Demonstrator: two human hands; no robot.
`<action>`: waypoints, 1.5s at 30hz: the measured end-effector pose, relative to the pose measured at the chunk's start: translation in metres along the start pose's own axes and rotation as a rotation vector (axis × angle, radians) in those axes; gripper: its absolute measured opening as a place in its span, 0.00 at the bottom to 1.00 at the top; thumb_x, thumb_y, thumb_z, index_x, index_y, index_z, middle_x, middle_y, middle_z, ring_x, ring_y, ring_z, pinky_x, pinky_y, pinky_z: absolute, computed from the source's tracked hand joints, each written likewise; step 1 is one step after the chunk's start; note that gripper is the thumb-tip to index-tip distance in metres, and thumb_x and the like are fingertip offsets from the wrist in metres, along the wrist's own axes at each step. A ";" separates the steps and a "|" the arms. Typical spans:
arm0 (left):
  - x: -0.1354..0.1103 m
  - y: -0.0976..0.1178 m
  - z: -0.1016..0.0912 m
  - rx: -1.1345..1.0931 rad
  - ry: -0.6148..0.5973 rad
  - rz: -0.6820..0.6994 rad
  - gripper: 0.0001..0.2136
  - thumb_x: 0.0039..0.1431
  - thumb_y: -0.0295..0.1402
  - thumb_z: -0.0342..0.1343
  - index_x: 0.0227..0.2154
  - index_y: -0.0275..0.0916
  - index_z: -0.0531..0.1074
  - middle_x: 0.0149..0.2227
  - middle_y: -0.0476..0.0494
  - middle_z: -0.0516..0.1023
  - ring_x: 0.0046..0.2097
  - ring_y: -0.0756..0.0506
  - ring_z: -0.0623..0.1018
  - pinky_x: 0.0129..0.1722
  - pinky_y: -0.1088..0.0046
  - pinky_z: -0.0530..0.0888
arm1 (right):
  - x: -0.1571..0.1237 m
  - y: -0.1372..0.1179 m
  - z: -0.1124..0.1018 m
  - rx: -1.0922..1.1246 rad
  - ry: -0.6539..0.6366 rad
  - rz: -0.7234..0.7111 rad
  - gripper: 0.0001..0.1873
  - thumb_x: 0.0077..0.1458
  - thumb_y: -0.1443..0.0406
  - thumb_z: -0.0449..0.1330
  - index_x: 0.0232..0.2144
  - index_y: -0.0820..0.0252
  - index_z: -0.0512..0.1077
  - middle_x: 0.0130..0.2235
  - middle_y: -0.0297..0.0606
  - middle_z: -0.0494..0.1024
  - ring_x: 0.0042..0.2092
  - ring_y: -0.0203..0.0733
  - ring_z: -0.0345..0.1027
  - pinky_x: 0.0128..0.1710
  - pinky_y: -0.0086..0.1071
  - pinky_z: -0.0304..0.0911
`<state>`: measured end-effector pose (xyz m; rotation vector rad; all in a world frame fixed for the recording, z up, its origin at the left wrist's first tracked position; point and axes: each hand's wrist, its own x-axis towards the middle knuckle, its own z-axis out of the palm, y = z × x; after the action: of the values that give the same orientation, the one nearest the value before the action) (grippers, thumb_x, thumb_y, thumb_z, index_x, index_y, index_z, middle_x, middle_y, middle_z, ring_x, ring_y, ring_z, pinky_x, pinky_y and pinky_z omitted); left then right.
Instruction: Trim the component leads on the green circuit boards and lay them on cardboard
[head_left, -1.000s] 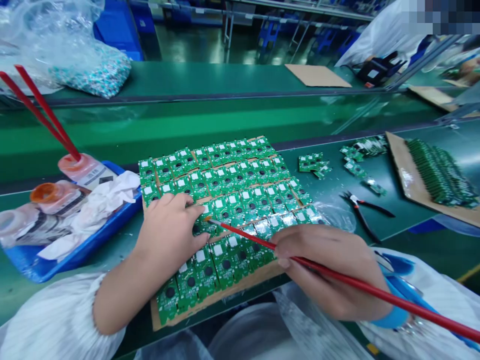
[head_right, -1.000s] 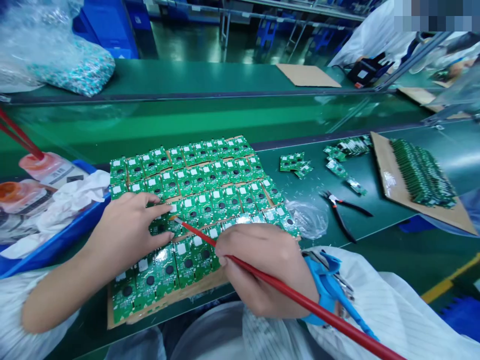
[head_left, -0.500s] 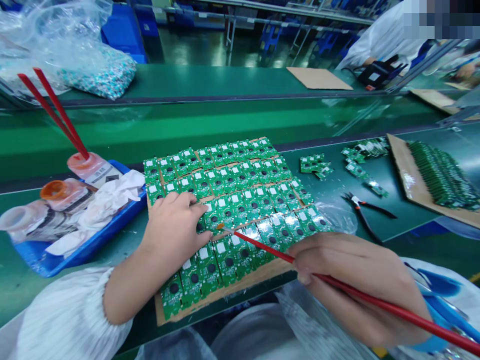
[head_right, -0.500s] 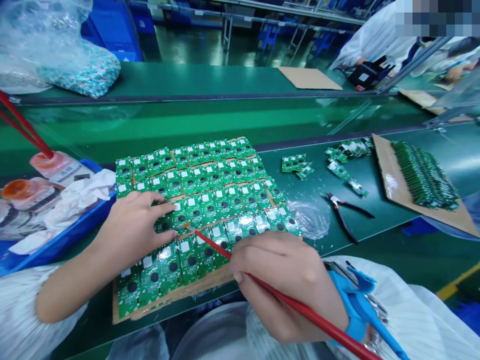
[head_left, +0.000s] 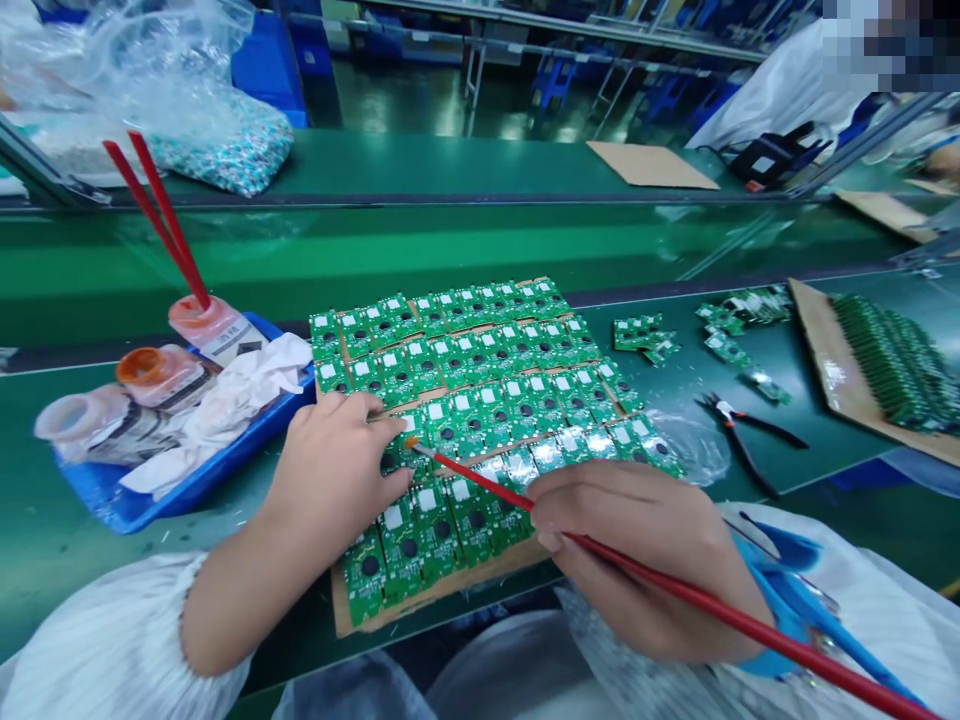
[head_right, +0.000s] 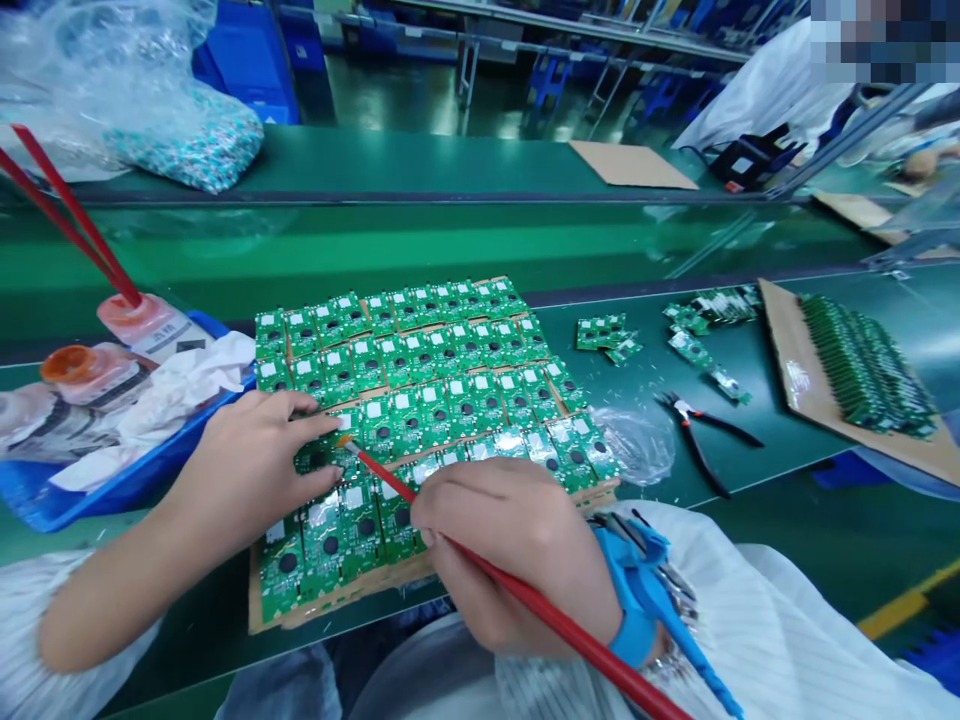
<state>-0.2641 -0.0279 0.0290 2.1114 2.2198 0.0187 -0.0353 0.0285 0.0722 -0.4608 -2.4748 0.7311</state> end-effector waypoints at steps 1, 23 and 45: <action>0.000 0.000 0.000 -0.006 -0.008 0.000 0.18 0.48 0.39 0.57 0.42 0.40 0.77 0.46 0.35 0.75 0.45 0.33 0.72 0.46 0.53 0.67 | -0.001 0.000 0.001 -0.008 -0.011 -0.003 0.08 0.53 0.74 0.50 0.30 0.57 0.66 0.27 0.34 0.75 0.31 0.36 0.72 0.28 0.28 0.65; -0.014 -0.020 -0.004 -0.032 0.083 -0.001 0.18 0.46 0.37 0.59 0.42 0.41 0.77 0.46 0.34 0.75 0.44 0.31 0.73 0.42 0.52 0.69 | -0.007 -0.008 -0.006 0.042 -0.024 0.006 0.10 0.51 0.75 0.50 0.29 0.56 0.64 0.26 0.31 0.73 0.29 0.33 0.70 0.27 0.26 0.63; -0.022 -0.027 0.004 -0.066 0.087 -0.008 0.16 0.46 0.36 0.60 0.41 0.43 0.78 0.46 0.37 0.75 0.44 0.32 0.74 0.41 0.52 0.70 | -0.005 -0.012 0.000 0.036 -0.066 -0.049 0.09 0.52 0.74 0.50 0.30 0.57 0.65 0.28 0.33 0.73 0.29 0.33 0.69 0.28 0.26 0.63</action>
<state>-0.2893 -0.0514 0.0240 2.1060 2.2422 0.1837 -0.0334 0.0166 0.0780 -0.3669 -2.5206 0.7820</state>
